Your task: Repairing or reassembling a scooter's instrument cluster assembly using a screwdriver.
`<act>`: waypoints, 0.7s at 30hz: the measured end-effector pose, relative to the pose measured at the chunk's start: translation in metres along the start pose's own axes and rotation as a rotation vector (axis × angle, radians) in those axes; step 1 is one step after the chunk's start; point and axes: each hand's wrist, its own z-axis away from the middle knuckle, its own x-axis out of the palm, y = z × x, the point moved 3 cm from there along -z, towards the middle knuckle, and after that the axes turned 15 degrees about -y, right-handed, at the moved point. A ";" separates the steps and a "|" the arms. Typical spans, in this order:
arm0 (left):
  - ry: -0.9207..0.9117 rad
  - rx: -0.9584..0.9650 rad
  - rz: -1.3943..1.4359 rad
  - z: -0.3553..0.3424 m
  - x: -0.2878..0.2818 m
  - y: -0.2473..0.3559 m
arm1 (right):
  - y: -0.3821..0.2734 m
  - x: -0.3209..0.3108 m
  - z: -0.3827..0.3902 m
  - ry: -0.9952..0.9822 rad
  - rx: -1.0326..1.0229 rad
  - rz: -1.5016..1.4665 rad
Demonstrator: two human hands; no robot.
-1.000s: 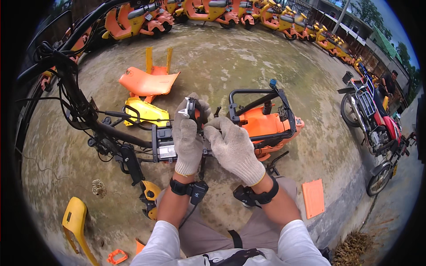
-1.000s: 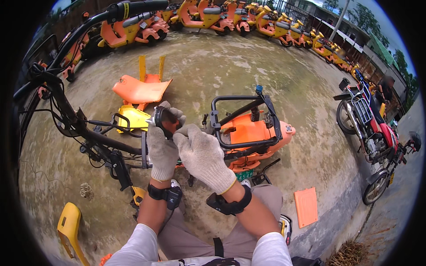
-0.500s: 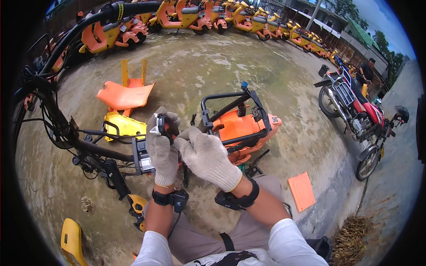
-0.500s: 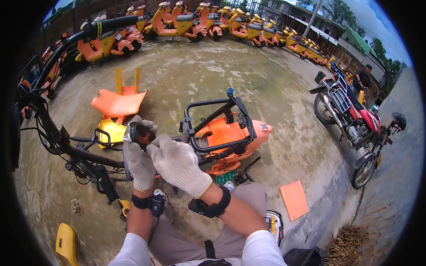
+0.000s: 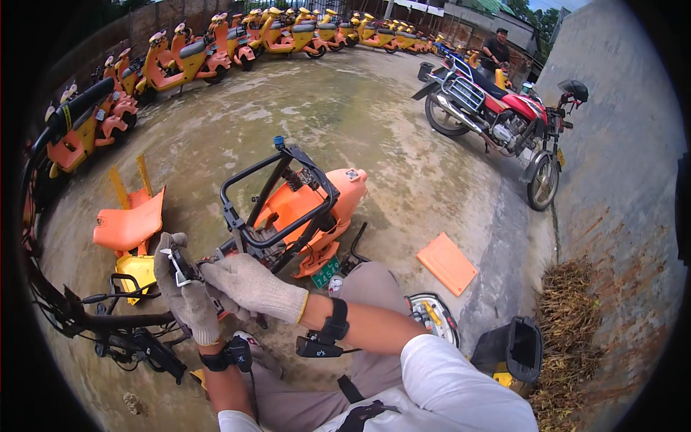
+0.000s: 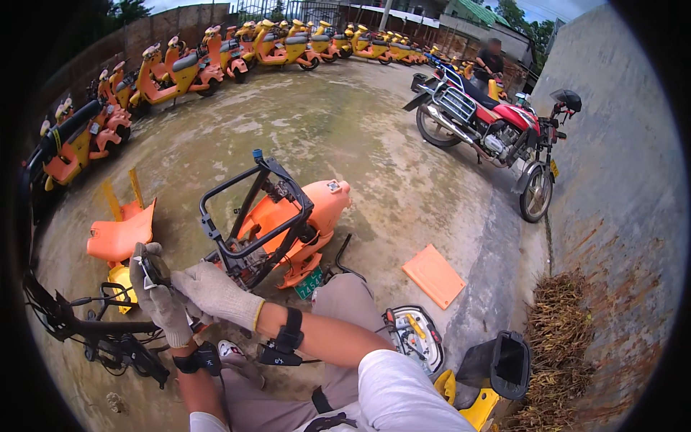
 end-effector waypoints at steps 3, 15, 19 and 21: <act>-0.062 -0.020 0.019 -0.001 0.006 0.003 | 0.004 -0.007 0.008 0.018 0.063 -0.019; 0.404 -0.152 -0.060 0.007 -0.073 -0.068 | 0.249 -0.080 0.043 0.501 0.422 -0.380; 0.413 -0.173 -0.224 0.018 -0.096 -0.078 | 0.335 -0.094 0.034 0.493 0.491 -0.296; 0.398 -0.182 -0.291 0.021 -0.098 -0.079 | 0.377 -0.102 0.025 0.464 0.540 -0.184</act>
